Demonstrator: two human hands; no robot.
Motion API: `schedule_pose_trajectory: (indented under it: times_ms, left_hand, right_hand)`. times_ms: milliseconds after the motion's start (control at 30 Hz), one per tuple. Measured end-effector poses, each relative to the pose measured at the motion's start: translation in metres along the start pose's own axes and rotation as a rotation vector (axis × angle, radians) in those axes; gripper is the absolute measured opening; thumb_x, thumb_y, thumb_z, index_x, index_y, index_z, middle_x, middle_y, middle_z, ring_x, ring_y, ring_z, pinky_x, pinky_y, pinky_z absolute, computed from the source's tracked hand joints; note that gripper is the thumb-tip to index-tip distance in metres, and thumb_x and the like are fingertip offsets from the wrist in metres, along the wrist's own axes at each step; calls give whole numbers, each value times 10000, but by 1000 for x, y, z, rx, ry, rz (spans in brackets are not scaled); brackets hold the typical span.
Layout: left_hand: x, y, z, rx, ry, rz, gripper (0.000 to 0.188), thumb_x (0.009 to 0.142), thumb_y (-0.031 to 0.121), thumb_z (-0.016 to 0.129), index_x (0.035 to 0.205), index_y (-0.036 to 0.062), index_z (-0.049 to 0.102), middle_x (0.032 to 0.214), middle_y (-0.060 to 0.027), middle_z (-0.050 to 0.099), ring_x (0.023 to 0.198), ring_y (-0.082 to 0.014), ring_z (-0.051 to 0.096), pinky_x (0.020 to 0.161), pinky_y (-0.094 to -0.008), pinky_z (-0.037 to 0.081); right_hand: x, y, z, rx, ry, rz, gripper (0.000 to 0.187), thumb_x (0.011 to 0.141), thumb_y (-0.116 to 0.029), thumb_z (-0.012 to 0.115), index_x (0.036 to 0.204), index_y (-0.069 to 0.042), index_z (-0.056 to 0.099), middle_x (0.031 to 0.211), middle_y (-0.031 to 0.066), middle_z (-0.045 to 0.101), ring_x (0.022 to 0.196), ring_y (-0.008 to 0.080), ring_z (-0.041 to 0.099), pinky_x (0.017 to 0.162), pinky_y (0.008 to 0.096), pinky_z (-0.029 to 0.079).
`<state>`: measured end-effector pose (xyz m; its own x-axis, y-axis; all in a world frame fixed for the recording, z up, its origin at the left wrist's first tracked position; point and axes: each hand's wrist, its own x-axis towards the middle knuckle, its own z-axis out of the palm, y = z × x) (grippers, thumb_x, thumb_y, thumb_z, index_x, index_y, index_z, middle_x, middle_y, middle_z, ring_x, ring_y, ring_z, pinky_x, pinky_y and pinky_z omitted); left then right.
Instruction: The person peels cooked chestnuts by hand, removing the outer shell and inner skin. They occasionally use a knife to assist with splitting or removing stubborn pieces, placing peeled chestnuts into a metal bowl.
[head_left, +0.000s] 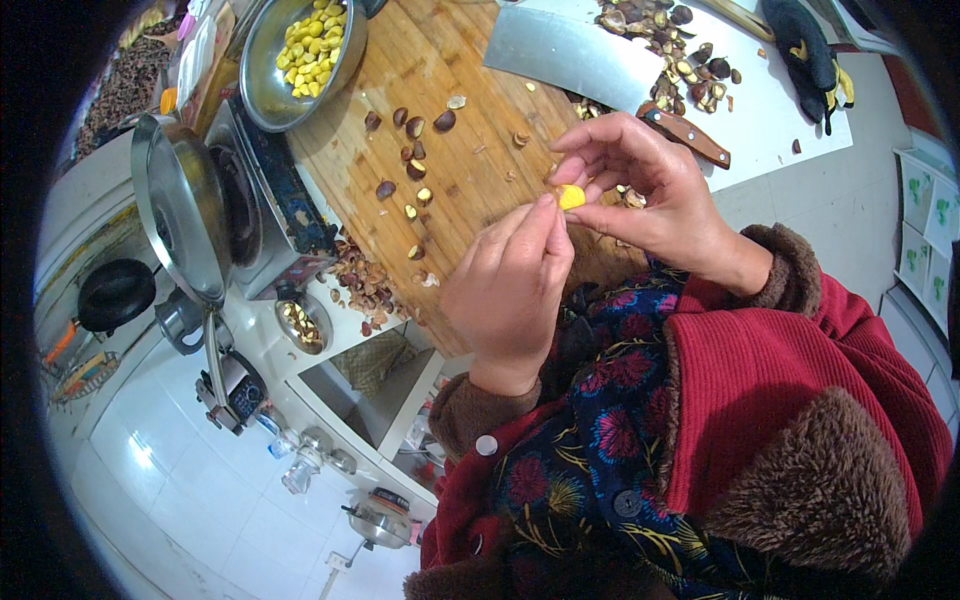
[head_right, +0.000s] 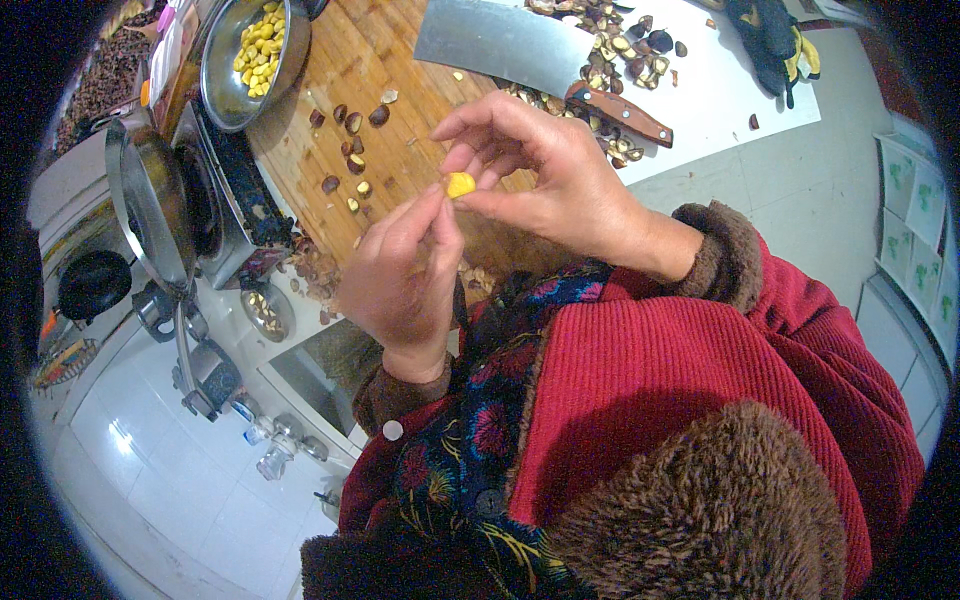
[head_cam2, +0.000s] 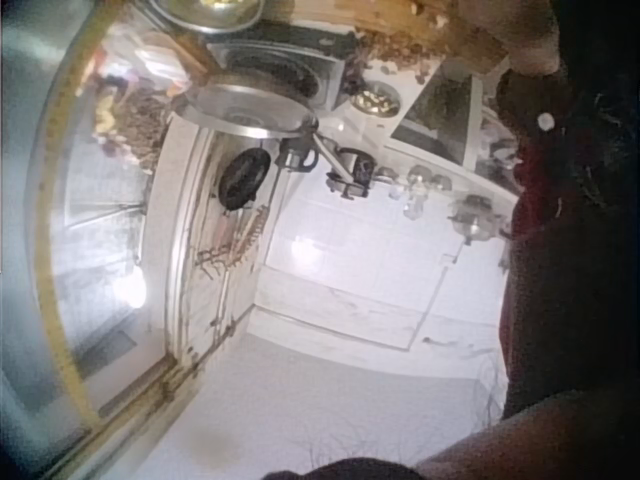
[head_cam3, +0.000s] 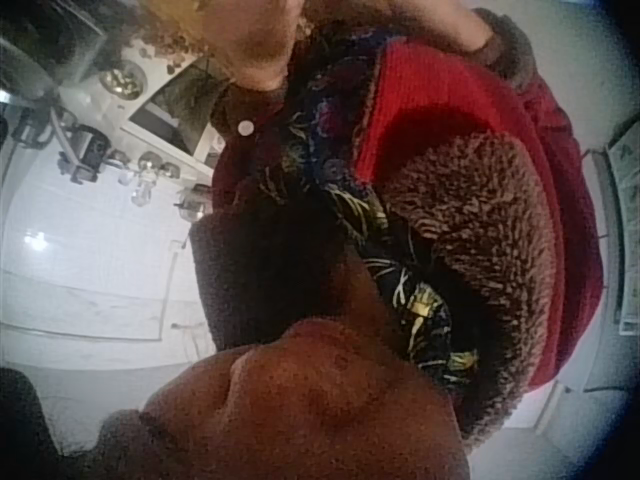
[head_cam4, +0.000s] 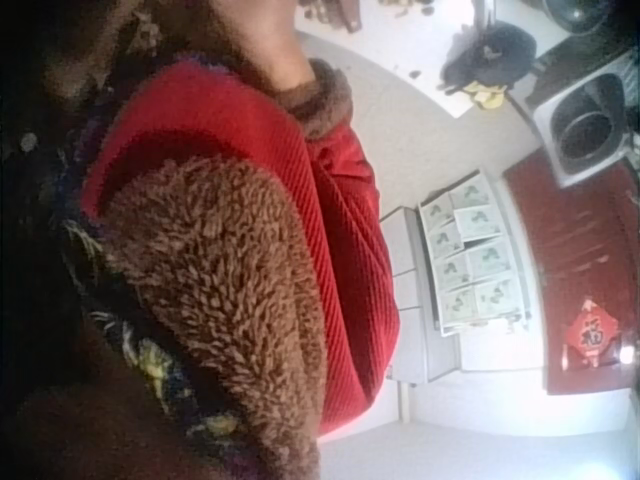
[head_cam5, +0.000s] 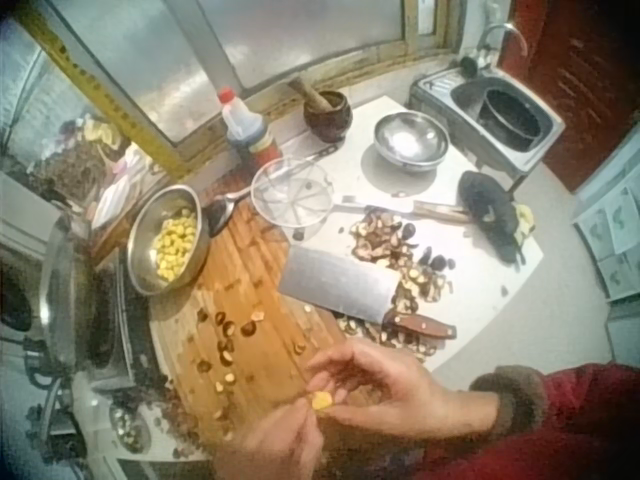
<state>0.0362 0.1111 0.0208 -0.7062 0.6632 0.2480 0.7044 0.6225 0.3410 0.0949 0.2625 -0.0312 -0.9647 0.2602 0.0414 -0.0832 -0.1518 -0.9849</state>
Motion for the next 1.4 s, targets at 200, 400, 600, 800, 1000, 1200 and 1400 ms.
schedule_pose_trajectory:
  times_ms: [200,400,600,800,1000,1200,1400]
  left_hand:
    - [-7,-8,12,-35,144,105,135,740,122,740,859,119,677,832,-62,676,719,-245,657,627,-338,523]
    - [0,1,1,-26,-76,-96,200,767,73,718,946,104,632,800,-51,663,711,-183,653,629,-295,521]
    - [-6,-1,14,-801,73,-605,67,833,4,619,899,7,604,788,-74,639,726,-142,643,671,-256,528]
    - [4,1,9,-1158,100,-819,74,885,-20,521,952,-16,551,784,-99,621,783,-149,631,688,-245,519]
    - [-11,-24,3,-946,-8,-546,73,875,4,561,804,-14,563,824,-118,629,752,-186,637,664,-271,531]
    - [0,-7,7,-343,43,-172,129,790,33,693,916,45,667,903,-93,681,769,-192,656,677,-299,524]
    - [0,-12,7,-93,90,90,238,720,59,744,941,99,665,857,-63,659,724,-242,638,629,-315,518]
  right_hand:
    - [-1,-6,2,59,7,63,411,774,38,683,1155,-32,543,989,43,601,914,105,611,760,221,531]
    - [-2,-4,1,132,-16,103,435,783,22,700,1174,-23,512,1019,55,588,926,104,598,792,217,515]
    - [0,2,3,283,-57,121,431,797,23,687,1185,-16,503,1014,54,598,949,102,578,841,217,488]
    - [-1,10,1,382,-80,185,350,812,30,673,1136,-3,547,1024,38,608,925,89,603,804,211,506]
    - [1,9,3,483,7,214,296,814,18,683,1090,0,576,1017,40,629,916,84,617,803,209,512]
    - [0,11,0,403,-13,242,254,817,2,690,1050,8,590,987,30,632,899,79,616,782,201,504]
    - [-1,6,1,157,-14,105,169,818,-30,694,968,4,625,926,34,634,855,84,609,751,215,504]
